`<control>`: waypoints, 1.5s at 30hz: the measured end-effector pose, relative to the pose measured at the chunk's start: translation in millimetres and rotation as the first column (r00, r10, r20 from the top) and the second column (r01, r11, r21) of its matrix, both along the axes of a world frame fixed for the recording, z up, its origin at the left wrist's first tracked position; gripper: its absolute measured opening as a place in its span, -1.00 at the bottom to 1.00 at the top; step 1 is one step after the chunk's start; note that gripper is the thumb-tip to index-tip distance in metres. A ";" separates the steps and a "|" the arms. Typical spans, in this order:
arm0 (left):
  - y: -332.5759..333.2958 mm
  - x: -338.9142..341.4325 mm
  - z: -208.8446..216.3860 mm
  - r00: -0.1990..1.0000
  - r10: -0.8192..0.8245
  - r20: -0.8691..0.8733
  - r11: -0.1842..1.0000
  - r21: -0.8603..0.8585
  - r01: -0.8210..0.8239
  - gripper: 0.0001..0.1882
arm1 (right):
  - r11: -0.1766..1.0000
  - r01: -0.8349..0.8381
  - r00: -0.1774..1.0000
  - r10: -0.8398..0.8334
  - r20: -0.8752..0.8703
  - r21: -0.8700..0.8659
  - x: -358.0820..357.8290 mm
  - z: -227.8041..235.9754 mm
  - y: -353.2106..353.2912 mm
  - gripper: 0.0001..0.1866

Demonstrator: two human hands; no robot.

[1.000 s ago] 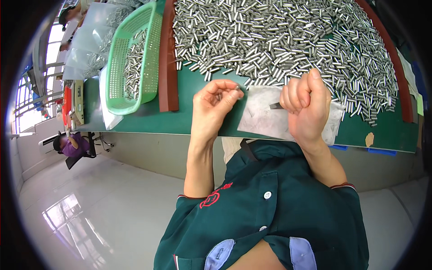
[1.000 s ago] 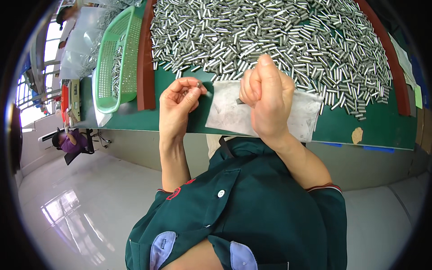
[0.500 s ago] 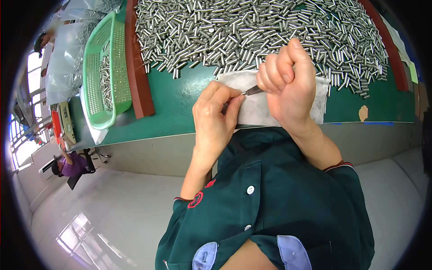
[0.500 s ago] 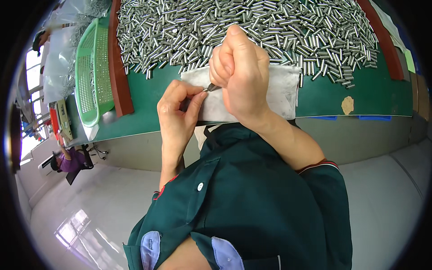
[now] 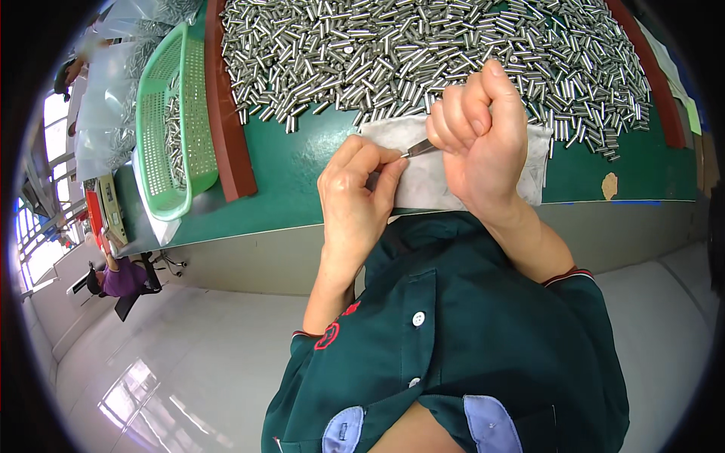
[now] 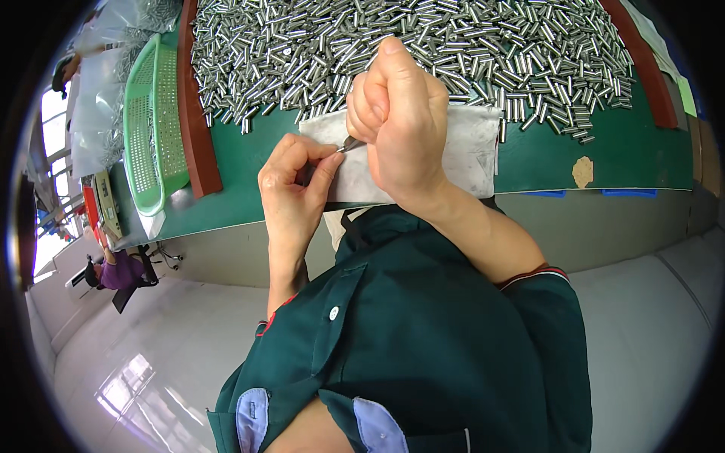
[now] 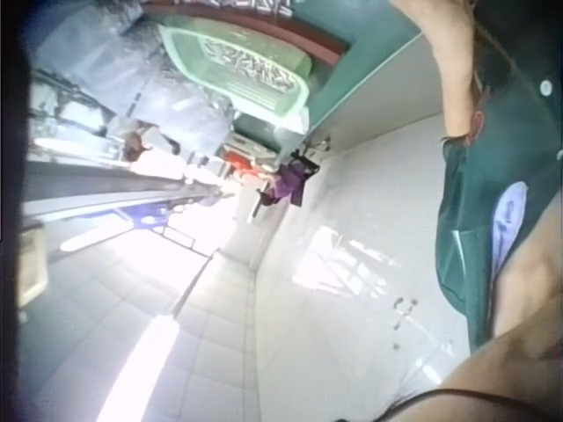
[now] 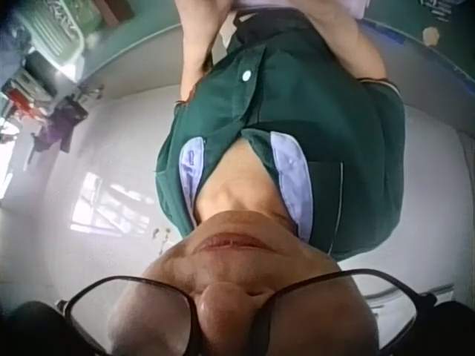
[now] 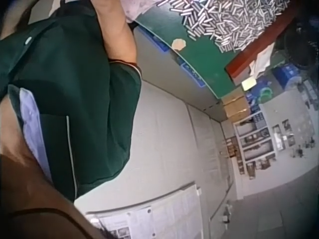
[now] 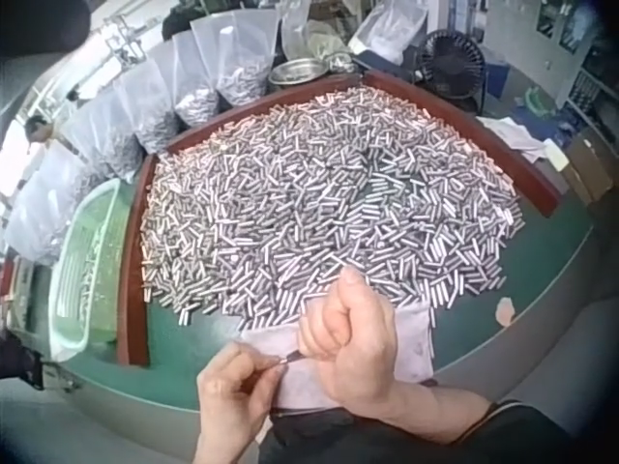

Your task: Inspecting and cleaning small metal cylinders at a factory workbench.

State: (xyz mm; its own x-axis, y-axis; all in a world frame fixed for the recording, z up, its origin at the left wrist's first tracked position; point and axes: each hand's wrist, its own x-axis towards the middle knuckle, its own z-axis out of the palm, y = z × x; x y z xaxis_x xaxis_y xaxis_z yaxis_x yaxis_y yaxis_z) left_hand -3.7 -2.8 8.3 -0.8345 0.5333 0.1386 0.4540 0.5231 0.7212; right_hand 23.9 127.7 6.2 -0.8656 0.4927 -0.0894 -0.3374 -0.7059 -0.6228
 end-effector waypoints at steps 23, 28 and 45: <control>2.0 -3.4 -2.5 0.998 -0.010 0.069 0.997 0.079 0.004 -0.91 | 0.895 0.055 0.998 -0.030 -0.063 0.442 2.9 3.7 -21.9 -0.58; 1.2 -2.8 1.3 0.999 -0.022 0.030 0.996 0.082 0.019 -0.91 | 0.913 0.022 0.999 -0.032 0.017 0.407 -0.2 6.6 -22.1 -0.57; -29.7 -49.3 0.2 0.944 0.200 0.263 0.930 0.252 -0.267 -0.87 | 0.962 0.002 0.999 0.013 -0.053 0.274 -0.1 4.6 -14.6 -0.57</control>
